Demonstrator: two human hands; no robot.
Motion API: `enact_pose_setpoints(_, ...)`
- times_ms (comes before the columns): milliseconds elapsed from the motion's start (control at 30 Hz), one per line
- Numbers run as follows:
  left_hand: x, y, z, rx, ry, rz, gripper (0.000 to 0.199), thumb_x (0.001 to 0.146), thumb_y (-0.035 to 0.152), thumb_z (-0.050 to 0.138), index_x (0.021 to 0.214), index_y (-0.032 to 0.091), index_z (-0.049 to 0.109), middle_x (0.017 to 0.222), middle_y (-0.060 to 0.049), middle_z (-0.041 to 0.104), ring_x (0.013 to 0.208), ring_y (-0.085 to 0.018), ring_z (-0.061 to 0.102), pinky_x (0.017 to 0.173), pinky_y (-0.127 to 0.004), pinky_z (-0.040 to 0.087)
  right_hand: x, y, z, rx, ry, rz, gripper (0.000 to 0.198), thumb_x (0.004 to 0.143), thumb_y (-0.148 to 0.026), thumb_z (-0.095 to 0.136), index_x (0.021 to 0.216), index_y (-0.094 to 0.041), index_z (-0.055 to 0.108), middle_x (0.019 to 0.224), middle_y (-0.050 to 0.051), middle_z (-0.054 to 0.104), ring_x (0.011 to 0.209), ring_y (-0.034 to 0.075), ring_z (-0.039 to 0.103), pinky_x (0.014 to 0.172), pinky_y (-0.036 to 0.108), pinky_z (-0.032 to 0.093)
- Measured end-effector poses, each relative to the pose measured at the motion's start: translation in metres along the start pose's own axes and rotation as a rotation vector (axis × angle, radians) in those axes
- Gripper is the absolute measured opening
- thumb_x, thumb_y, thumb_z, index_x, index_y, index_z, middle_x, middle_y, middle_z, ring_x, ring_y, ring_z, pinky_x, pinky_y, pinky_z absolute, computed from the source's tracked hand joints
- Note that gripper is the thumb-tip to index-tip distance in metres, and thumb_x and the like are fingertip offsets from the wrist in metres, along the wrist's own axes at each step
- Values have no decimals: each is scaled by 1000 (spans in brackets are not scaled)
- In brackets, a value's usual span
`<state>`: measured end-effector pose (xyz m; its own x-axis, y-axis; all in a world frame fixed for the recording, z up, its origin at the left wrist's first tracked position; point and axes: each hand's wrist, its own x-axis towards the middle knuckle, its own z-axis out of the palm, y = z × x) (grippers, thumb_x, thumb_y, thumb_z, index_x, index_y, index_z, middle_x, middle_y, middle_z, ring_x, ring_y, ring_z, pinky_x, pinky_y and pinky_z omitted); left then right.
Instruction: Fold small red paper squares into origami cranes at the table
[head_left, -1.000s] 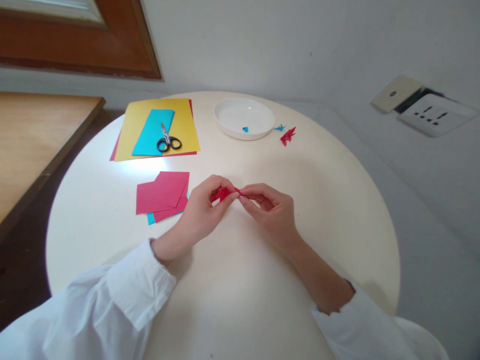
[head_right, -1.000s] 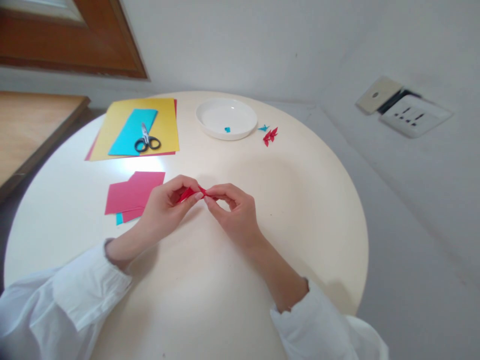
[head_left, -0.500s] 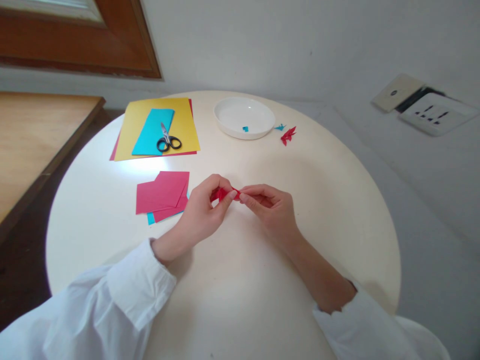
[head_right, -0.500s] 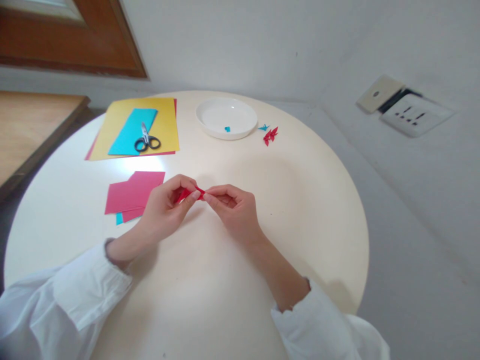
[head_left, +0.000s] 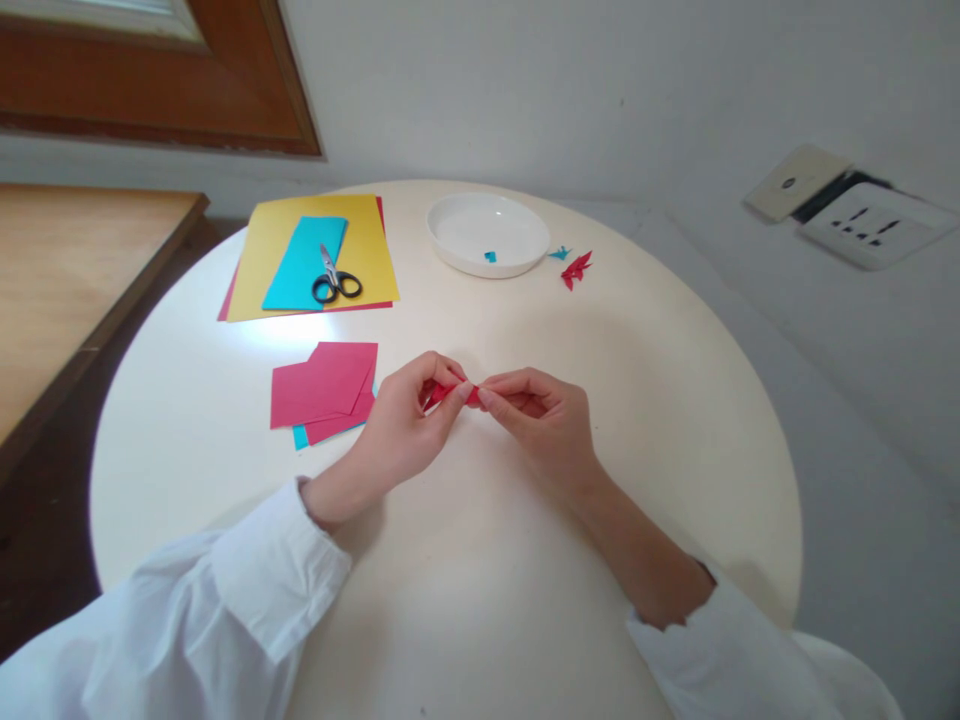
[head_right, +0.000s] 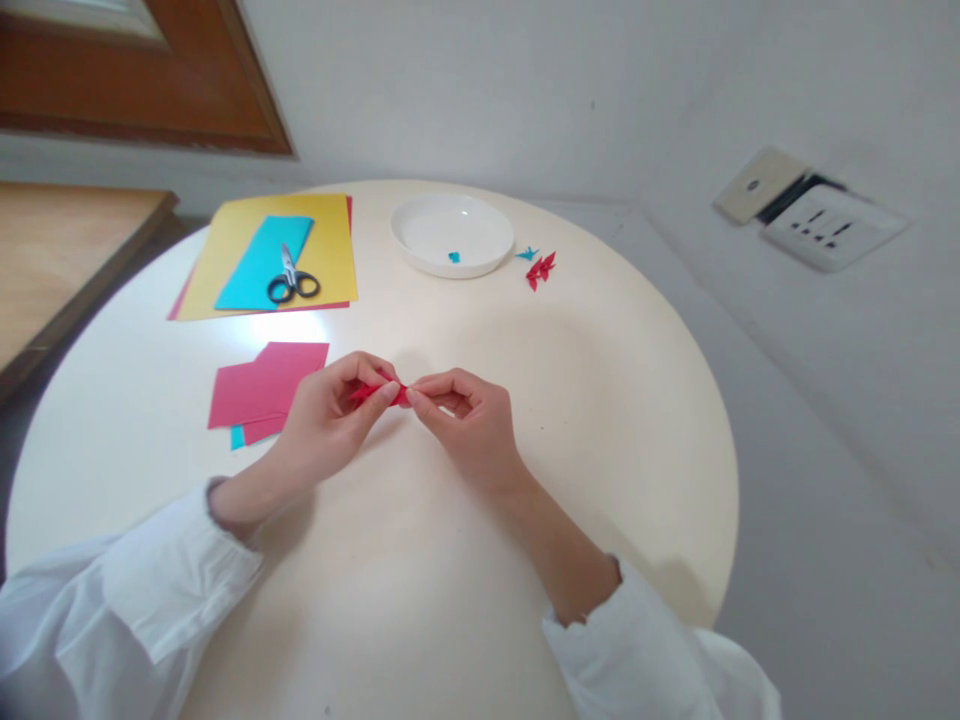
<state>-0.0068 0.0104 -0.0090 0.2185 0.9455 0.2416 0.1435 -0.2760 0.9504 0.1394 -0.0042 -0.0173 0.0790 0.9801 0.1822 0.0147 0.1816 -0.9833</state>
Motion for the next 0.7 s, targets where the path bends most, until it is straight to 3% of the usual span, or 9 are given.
enact_pose_setpoints(700, 2, 2, 0, -165, 25, -128, 16, 69, 24, 65, 62, 17, 53, 71, -1, 62, 64, -12, 59, 59, -24, 46, -3, -3, 0, 2, 19, -23, 14, 62, -26, 75, 61, -17, 63, 67, 2, 68, 63, 14, 66, 66, 28, 58)
